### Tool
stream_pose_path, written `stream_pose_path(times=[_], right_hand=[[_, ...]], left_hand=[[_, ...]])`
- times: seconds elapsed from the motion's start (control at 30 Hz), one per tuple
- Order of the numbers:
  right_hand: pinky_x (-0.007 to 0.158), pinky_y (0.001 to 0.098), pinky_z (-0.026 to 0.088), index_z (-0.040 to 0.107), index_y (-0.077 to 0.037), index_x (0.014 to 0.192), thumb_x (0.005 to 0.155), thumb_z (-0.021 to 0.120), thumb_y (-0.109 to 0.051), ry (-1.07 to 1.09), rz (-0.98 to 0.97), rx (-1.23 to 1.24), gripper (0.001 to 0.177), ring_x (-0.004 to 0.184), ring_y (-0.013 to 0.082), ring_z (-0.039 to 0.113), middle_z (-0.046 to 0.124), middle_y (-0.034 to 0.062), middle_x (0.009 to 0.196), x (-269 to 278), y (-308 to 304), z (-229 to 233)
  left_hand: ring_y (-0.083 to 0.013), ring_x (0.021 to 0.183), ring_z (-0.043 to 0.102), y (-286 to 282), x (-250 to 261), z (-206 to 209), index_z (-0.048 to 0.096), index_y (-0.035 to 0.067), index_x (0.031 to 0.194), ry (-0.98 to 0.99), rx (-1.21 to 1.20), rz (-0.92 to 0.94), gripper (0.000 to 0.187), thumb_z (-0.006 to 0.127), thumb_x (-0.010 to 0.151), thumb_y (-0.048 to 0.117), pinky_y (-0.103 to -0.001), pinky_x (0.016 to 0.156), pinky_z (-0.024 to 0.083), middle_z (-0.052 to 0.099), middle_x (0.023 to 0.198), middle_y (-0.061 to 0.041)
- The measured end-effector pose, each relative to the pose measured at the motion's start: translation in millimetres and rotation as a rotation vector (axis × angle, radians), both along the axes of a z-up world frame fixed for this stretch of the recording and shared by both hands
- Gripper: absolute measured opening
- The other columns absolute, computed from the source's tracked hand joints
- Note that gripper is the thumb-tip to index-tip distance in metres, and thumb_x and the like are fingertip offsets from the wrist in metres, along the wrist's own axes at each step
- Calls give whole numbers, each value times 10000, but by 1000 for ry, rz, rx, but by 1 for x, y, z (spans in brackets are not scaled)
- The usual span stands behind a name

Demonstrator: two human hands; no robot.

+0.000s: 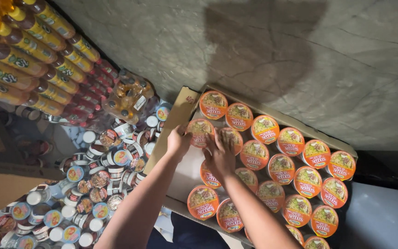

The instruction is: The person organizes instant noodle cups by picking them up from a cluttered pile on the floor and placing them into a cardboard box. The person also handles a cardboard box flap during the process.

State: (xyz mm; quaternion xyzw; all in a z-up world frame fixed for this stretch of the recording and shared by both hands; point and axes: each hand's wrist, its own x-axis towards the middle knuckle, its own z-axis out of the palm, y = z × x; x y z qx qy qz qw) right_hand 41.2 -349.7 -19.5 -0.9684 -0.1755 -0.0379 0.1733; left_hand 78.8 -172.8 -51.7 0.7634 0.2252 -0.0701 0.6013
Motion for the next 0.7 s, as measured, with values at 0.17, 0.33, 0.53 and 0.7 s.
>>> stream_pose_path(times=[0.17, 0.33, 0.53, 0.7], right_hand=[[1203, 602, 201, 534, -198, 1483, 931, 640, -339, 50, -28, -2, 580, 1463, 451, 341, 366, 177, 1614, 1, 0, -7], [1214, 599, 205, 521, -201, 1485, 929, 634, -359, -9, -32, -54, 589, 1471, 437, 353, 392, 170, 1595, 1, 2, -14], [1201, 599, 241, 508, -225, 1521, 958, 613, -392, -57, -24, -64, 596, 1474, 423, 369, 392, 161, 1619, 1, 2, -18], [1205, 607, 245, 514, -215, 1514, 938, 661, -446, -93, -30, -19, 638, 1487, 417, 370, 409, 166, 1609, 2, 1, -22]], left_hand=[[-227, 1044, 725, -2, 2, -10, 717, 71, 1234, -48, 80, 42, 419, 657, 820, 53, -344, 900, 537, 766, 1134, -133], [-188, 954, 726, -2, -3, -1, 737, 81, 1212, 22, -17, 86, 404, 622, 827, 39, -329, 845, 552, 786, 1074, -100], [-96, 795, 659, 0, -13, -9, 710, 83, 1251, -80, -59, 105, 386, 686, 868, 44, -286, 741, 535, 742, 908, -51], [-115, 661, 625, -1, -12, -2, 669, 122, 1336, 33, -177, 103, 444, 638, 899, 50, -314, 648, 543, 687, 813, -22]])
